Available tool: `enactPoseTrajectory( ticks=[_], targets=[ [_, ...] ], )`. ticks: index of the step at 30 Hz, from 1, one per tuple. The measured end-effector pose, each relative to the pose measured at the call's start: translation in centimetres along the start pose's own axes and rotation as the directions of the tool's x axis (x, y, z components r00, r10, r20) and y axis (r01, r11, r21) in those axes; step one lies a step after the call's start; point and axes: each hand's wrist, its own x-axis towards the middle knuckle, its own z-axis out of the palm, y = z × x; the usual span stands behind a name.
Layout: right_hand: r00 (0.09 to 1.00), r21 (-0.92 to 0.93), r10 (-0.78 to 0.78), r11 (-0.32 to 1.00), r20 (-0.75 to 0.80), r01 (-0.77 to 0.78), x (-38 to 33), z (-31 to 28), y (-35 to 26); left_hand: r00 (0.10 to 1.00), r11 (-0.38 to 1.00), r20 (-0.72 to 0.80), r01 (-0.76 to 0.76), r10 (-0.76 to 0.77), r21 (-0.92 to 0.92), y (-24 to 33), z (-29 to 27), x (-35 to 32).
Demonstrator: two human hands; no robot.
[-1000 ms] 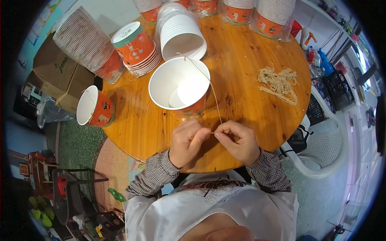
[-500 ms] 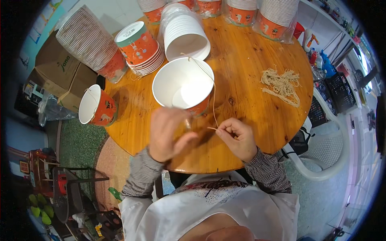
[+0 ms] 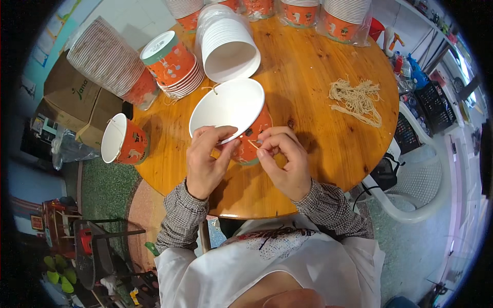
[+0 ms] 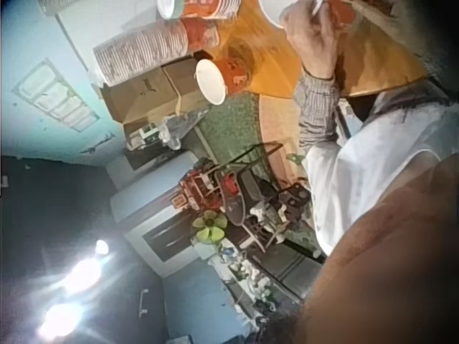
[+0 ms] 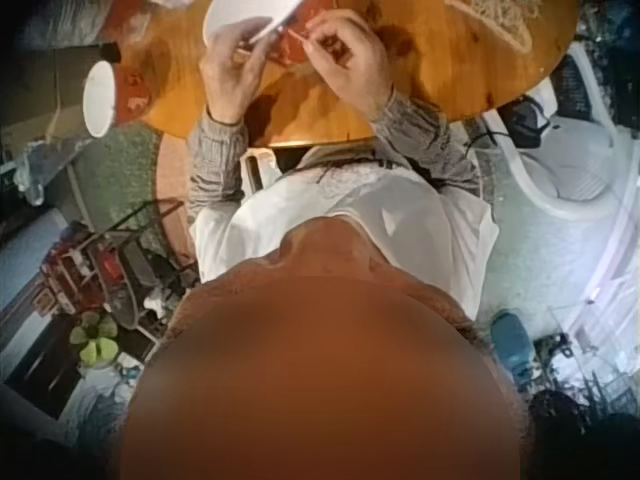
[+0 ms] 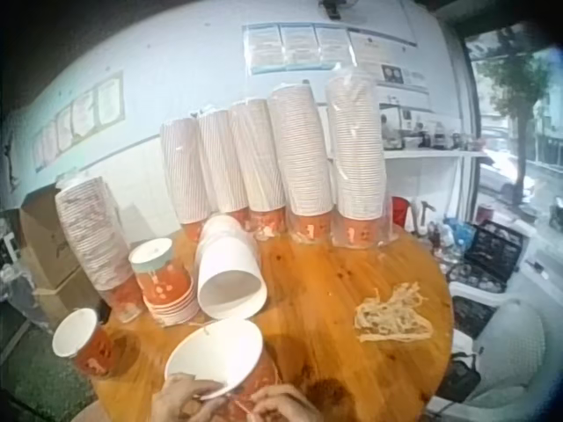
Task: Thread rubber bands through pre-punched holes in paper cups to attach them.
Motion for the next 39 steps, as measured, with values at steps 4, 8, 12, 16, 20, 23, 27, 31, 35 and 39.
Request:
enactPoseTrajectory(
  ticks=[4, 8, 12, 16, 20, 23, 27, 31, 35, 39],
  targets=[
    [0.995, -0.022, 0.099, 0.995, 0.025, -0.099, 0.3, -0.1, -0.8, 1.000, 1.000, -0.001, -0.011, 0.011, 0.000, 1.4, 0.6, 0.2],
    [0.994, -0.033, 0.104, 0.994, 0.030, -0.103, 0.3, -0.3, -0.6, 0.999, 0.999, 0.006, -0.035, 0.035, 0.023, 1.8, 0.8, 0.3],
    [0.998, -0.053, 0.068, 0.996, 0.018, -0.067, 0.3, -0.5, -0.4, 0.998, 0.997, 0.015, -0.069, 0.069, 0.034, 1.8, 1.0, 0.2],
    [0.999, -0.050, 0.053, 0.997, 0.010, -0.053, 0.1, -0.7, 0.0, 0.997, 0.997, 0.045, -0.069, 0.067, 0.042, 2.1, 1.0, 0.2],
    [0.999, -0.076, 0.037, 0.996, -0.002, -0.037, -0.1, -0.8, 0.1, 0.994, 0.993, 0.048, -0.098, 0.095, 0.063, 2.2, 1.1, 0.0],
    [0.999, -0.067, 0.035, 0.997, -0.023, -0.036, -0.2, -0.7, 0.3, 0.993, 0.994, 0.071, -0.096, 0.091, 0.061, 2.4, 1.2, 0.0],
    [0.997, -0.088, 0.078, 0.993, -0.020, -0.079, -0.6, -0.7, 1.0, 0.981, 0.977, 0.134, -0.159, 0.140, 0.144, 3.0, 1.7, 0.0],
    [0.967, 0.107, 0.253, 0.962, 0.013, -0.253, -1.3, -0.7, 1.7, 0.970, 0.968, 0.198, -0.179, 0.143, 0.177, 2.4, 1.8, -0.3],
    [0.983, -0.328, 0.176, 0.927, -0.053, -0.183, -0.3, -3.9, 1.8, 0.981, 0.989, 0.190, -0.054, 0.028, 0.135, 2.2, 1.7, -0.5],
    [0.971, -0.430, -0.191, 0.896, -0.146, 0.112, 2.9, -4.5, 0.7, 0.967, 0.983, 0.225, -0.149, 0.122, 0.110, 1.9, 1.9, -0.7]
  ],
)
